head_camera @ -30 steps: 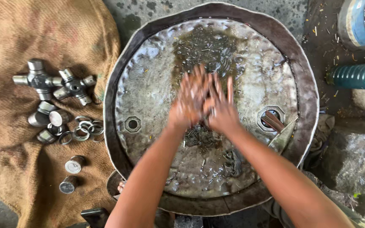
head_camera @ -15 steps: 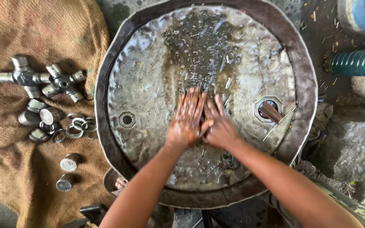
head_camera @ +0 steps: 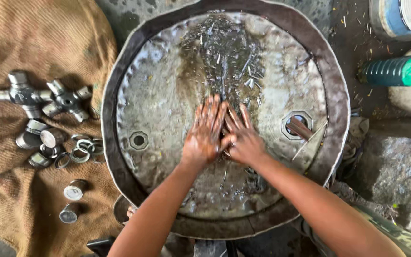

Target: The person cleans various small mechanical components, including a universal joint and needle bearings, by washing them in a container of solvent and scrubbing them by hand.

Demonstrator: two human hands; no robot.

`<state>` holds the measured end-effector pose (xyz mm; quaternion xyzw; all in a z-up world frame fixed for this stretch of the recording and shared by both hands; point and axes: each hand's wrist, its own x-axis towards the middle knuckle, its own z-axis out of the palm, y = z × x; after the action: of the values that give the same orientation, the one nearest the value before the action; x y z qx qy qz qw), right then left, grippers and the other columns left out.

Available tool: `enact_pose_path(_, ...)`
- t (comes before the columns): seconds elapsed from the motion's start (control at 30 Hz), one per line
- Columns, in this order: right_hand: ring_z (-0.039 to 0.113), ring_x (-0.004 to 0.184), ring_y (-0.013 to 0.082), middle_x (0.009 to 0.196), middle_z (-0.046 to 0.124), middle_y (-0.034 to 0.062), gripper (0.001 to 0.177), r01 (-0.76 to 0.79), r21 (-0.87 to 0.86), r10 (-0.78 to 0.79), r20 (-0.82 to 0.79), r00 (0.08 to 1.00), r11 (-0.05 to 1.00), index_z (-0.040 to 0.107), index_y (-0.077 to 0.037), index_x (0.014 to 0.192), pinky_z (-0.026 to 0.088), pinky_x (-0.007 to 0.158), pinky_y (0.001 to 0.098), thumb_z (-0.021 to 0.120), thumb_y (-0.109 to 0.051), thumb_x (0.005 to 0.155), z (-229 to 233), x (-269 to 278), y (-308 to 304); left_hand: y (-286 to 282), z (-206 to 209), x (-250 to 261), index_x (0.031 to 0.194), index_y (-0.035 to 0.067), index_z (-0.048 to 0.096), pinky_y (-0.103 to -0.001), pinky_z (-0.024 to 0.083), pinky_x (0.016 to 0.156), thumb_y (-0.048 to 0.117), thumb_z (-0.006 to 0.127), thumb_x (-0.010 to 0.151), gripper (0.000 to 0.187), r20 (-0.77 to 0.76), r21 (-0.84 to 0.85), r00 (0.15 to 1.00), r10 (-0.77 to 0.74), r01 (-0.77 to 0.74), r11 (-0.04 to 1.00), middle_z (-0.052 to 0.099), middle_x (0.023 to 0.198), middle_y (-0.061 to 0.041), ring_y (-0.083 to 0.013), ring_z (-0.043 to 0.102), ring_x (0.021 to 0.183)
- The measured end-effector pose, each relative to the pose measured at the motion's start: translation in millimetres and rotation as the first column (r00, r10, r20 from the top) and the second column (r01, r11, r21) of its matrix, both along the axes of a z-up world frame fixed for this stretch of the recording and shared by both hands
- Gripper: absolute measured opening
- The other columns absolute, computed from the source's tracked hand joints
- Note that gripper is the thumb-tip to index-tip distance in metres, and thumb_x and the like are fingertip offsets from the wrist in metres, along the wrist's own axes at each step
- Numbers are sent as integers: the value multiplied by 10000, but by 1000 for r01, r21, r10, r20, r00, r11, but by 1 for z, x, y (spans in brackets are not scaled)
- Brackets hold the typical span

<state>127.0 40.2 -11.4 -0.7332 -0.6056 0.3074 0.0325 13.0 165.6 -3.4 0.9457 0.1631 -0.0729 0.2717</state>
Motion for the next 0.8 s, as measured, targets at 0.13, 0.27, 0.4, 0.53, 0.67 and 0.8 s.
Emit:
enact_pose_path(0.13,25,1615,312,1754,128,103,353,-45,-378,88,97,991,925,645,-376,1240,-35,1259,597,520,-269,927,8,8,14,9,-18,2,1647,73,159,-497,45,1310,712,136,1002,908,-97,162,989,-111,125,979,103,1721,-165,-333,89,1599)
enact_pose_path(0.27,68,1601,362,1723,101,247,621,240,213,-268,112,957,947,301,-180,1681,-30,1266,595,447,-308,1092,-32,56,75,81,-41,66,1669,164,32,-482,11,1308,718,59,1020,854,-284,218,956,-74,140,966,10,1745,-89,-286,0,1606)
enact_pose_path(0.4,45,1602,380,1732,61,167,744,199,96,-215,207,954,975,224,-191,1682,27,1312,500,534,-453,1058,-62,70,92,108,-49,89,1661,115,2,-448,30,1335,718,95,1035,875,-191,270,977,-94,144,952,20,1752,-84,-258,11,1622)
enact_pose_path(0.53,78,1601,393,1727,82,211,887,97,93,-94,-30,995,991,261,-98,1591,66,1316,484,662,-403,861,-34,48,36,56,-19,38,1664,126,32,-511,161,1252,690,322,977,936,-348,-41,930,-118,111,993,47,1737,-94,-319,57,1598)
enact_pose_path(0.67,110,1633,379,1741,162,165,942,225,393,-166,-179,970,892,254,-113,1626,118,1378,457,692,-544,913,-12,42,-29,21,-9,-5,1640,58,150,-500,131,1290,591,360,1040,829,2,-31,1000,22,-22,999,129,1714,-184,-364,126,1584)
enact_pose_path(0.8,131,1626,437,1722,167,283,983,314,333,-375,136,917,889,169,77,1646,83,1346,560,666,-518,1041,-29,58,-23,53,-40,26,1660,16,145,-500,104,1351,554,341,1132,779,180,-71,975,131,-120,990,81,1736,-195,-348,97,1631)
